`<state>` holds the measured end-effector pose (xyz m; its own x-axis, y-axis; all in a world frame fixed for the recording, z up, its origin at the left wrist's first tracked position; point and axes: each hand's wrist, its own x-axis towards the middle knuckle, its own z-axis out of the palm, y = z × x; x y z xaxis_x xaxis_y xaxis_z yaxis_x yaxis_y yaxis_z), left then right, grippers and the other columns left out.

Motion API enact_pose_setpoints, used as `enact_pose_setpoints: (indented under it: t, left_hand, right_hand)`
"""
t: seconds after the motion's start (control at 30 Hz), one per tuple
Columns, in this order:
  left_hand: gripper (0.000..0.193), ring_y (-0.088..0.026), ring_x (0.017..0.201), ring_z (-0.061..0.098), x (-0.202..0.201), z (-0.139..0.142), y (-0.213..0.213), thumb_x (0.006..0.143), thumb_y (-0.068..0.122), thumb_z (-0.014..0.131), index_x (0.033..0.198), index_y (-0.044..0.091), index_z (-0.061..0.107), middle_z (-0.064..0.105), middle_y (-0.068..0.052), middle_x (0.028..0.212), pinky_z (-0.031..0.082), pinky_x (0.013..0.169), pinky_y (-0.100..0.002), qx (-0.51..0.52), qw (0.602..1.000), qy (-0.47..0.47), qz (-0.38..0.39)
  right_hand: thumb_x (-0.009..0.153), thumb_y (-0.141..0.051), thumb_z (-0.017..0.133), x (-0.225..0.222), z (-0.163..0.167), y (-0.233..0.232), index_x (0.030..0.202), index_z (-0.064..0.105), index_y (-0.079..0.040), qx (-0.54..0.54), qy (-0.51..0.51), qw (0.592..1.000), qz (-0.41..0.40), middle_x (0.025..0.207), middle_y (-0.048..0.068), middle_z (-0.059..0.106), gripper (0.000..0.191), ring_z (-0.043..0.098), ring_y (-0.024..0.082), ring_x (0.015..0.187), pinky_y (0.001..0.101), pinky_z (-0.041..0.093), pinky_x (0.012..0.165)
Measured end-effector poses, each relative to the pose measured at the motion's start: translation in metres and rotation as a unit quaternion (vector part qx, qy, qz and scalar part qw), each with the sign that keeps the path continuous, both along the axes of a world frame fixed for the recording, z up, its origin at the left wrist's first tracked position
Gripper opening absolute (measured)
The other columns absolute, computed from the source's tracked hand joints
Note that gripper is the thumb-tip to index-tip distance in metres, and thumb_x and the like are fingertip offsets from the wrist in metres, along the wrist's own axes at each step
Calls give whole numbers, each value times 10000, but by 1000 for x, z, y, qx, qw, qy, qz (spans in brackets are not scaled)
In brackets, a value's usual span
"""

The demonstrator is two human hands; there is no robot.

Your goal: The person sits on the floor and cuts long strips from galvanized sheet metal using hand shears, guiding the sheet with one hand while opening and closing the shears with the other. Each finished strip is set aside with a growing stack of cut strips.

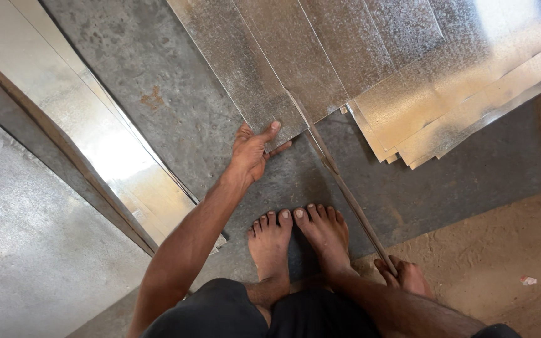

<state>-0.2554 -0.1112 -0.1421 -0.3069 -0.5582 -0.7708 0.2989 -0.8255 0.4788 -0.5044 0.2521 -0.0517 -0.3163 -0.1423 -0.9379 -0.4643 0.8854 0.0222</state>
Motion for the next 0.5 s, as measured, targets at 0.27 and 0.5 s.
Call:
enact_pose_setpoints:
  t: [0.27,0.5]
  left_hand:
    - [345,-228,1001,749,-5,31,66,876,42,739,1187,59,592,742,-102,1112,691,795,-439,69,998,4,-9]
    - [209,-241,922,758,-4,11,87,918,29,739,1118,21,677,765,-127,1052,675,763,-409,3,999,52,8]
  right_hand:
    - [927,-406,611,-24,3,-1,1405,475,-176,-43,-177,975,-126,1074,137,709,547,678,250,1011,414,525,895]
    - [925,-359,643,2,7,-24,946,677,54,-92,-28,995,-15,780,249,692,416,689,299,664,467,530,663]
